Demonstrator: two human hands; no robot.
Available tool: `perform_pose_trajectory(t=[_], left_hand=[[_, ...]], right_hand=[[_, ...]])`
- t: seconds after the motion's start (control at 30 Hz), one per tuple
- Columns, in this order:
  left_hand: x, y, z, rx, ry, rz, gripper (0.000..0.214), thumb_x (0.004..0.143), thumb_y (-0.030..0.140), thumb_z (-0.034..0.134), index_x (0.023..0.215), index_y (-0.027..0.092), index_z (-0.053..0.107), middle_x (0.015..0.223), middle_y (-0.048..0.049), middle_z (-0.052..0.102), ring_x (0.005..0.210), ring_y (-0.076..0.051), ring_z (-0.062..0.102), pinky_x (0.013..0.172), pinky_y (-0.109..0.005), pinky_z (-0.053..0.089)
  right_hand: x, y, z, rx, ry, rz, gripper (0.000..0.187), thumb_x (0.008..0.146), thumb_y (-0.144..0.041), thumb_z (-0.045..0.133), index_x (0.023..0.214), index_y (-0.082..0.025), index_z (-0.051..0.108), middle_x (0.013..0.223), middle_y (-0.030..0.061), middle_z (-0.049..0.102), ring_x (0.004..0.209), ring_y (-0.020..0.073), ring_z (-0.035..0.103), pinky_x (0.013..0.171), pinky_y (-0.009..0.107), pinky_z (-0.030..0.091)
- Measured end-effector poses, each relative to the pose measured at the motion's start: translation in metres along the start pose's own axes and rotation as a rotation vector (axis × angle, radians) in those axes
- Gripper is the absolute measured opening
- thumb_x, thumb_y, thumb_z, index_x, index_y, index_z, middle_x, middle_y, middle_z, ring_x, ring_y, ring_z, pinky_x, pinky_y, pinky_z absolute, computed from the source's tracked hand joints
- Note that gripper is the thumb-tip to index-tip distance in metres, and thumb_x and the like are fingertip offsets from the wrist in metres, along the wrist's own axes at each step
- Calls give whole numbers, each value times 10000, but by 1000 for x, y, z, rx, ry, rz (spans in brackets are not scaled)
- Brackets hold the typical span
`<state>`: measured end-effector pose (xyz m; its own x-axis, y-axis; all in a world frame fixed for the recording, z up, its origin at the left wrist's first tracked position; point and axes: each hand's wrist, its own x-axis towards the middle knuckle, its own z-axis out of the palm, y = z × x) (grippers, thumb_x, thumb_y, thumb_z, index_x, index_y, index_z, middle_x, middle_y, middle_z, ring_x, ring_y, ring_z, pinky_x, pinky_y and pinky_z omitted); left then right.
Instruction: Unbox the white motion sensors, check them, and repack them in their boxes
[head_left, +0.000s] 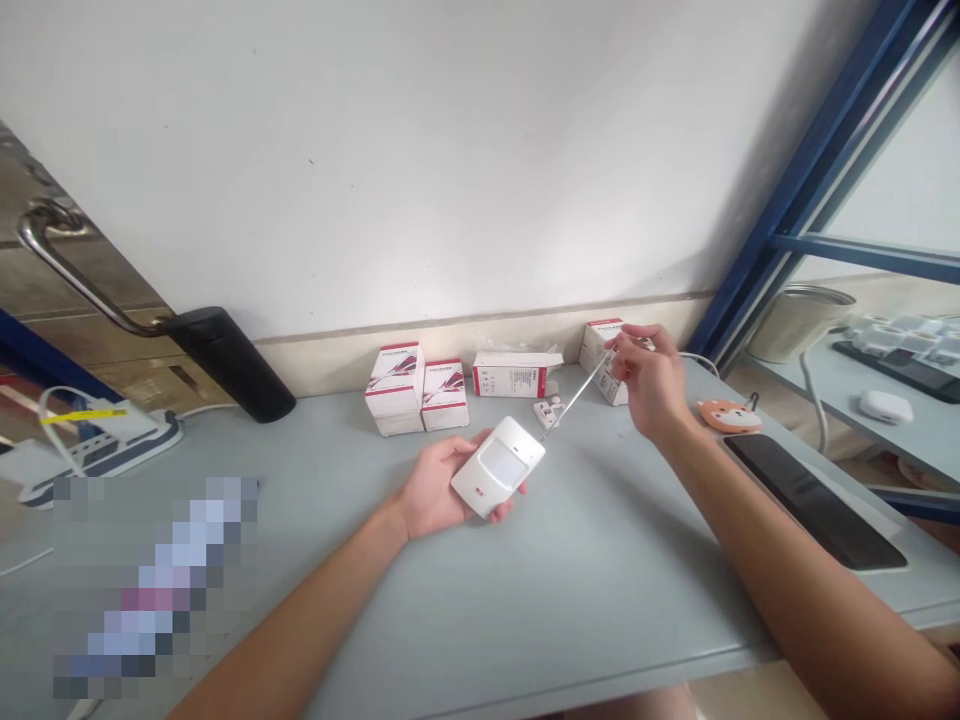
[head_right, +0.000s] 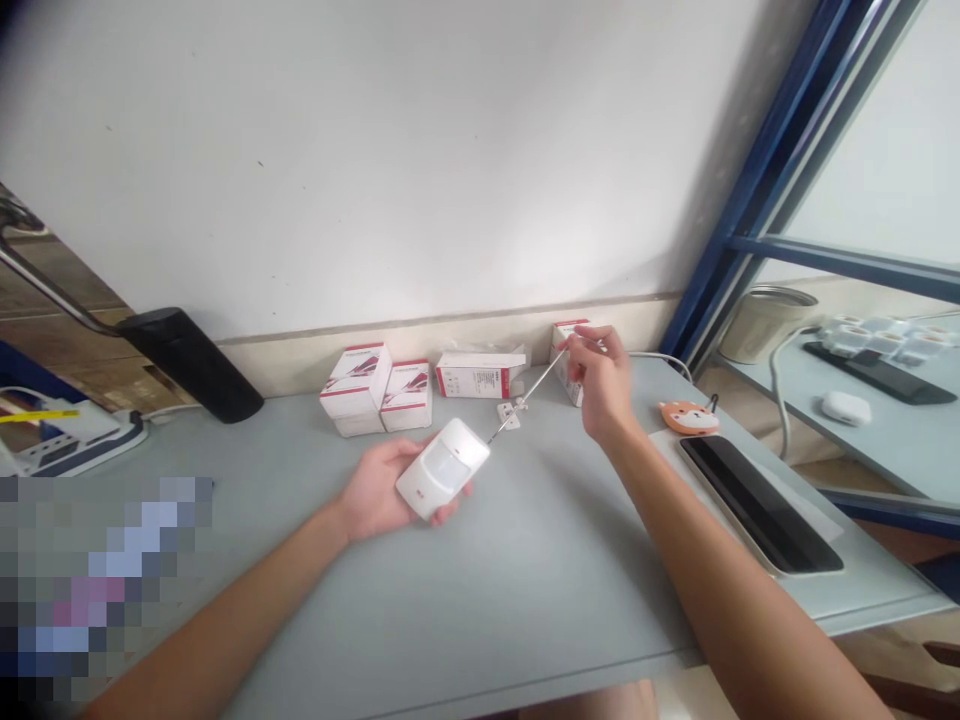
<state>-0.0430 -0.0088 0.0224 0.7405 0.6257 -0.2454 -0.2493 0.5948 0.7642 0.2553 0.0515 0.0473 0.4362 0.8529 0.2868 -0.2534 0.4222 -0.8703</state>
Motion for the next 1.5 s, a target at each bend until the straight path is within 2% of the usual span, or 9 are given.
perform_pose_trajectory(t=[0.23, 0.47, 0.6, 0.7, 0.8, 1.0, 1.17, 1.37, 1.5], left_hand=[[1, -1, 0, -128, 166, 83, 477, 889, 377, 495, 1227, 68, 627, 950, -223, 732, 650, -268, 650, 637, -354, 453], [1, -2, 0, -148, 223, 185, 454, 894, 385, 492, 1132, 57, 698, 899, -213, 730, 606, -249, 615, 615, -356, 439], [2, -2, 1, -164, 206, 200, 443, 911, 374, 500, 1147, 54, 694, 961, -239, 738, 657, -261, 635, 662, -367, 449], [3, -2, 4, -179, 191, 202, 442, 919, 370, 515, 1192, 60, 672, 1026, -246, 736, 706, -268, 651, 705, -375, 457], [4, -3, 5, -162, 182, 204, 451, 928, 387, 525, 1225, 72, 654, 1041, -232, 736, 709, -269, 657, 709, -377, 456], [4, -3, 6, -103, 153, 208, 425, 939, 406, 526, 1202, 96, 648, 1021, -208, 741, 687, -269, 671, 702, -380, 466], [3, -2, 7, -105, 156, 192, 407, 935, 387, 531, 1187, 89, 648, 1023, -213, 742, 682, -264, 671, 700, -376, 467], [4, -3, 4, -112, 130, 187, 438, 930, 395, 554, 1231, 92, 650, 1003, -207, 746, 688, -267, 673, 712, -384, 476], [5, -3, 4, -132, 145, 187, 427, 916, 373, 567, 1211, 82, 670, 1020, -210, 746, 686, -257, 670, 715, -378, 474]], right_hand=[[-60, 24, 41, -132, -309, 5, 345, 881, -550, 770, 936, -249, 613, 736, -28, 629, 562, 113, 443, 522, 261, 356], [-93, 32, 51, -343, -472, -10, 382, 952, -617, 648, 906, -237, 658, 813, 16, 656, 739, 185, 591, 680, 317, 486], [-80, 17, 44, -677, -532, -236, 425, 1048, -585, 480, 889, -260, 705, 876, 42, 673, 716, 193, 581, 661, 337, 466], [-60, 5, 36, -959, -466, -457, 365, 1062, -515, 470, 957, -284, 732, 1025, 66, 706, 793, 215, 629, 698, 361, 477], [-36, 5, 36, -1073, -390, -451, 310, 1060, -464, 481, 1015, -285, 730, 1061, 66, 728, 942, 252, 671, 758, 375, 502], [16, 16, 70, -1405, -534, -458, 387, 1052, -483, 507, 1200, -207, 734, 1248, 133, 738, 1235, 368, 593, 1036, 518, 431], [26, 22, 95, -1392, -735, -503, 296, 1053, -409, 544, 1115, -214, 758, 1123, 94, 771, 1119, 284, 654, 1028, 432, 435], [23, 39, 101, -1360, -706, -557, 256, 1046, -314, 549, 1189, -200, 729, 1164, 104, 747, 1111, 266, 670, 1002, 401, 447], [30, 41, 104, -1333, -693, -566, 243, 1052, -328, 540, 1066, -215, 755, 1134, 95, 746, 1045, 244, 689, 943, 362, 471]])
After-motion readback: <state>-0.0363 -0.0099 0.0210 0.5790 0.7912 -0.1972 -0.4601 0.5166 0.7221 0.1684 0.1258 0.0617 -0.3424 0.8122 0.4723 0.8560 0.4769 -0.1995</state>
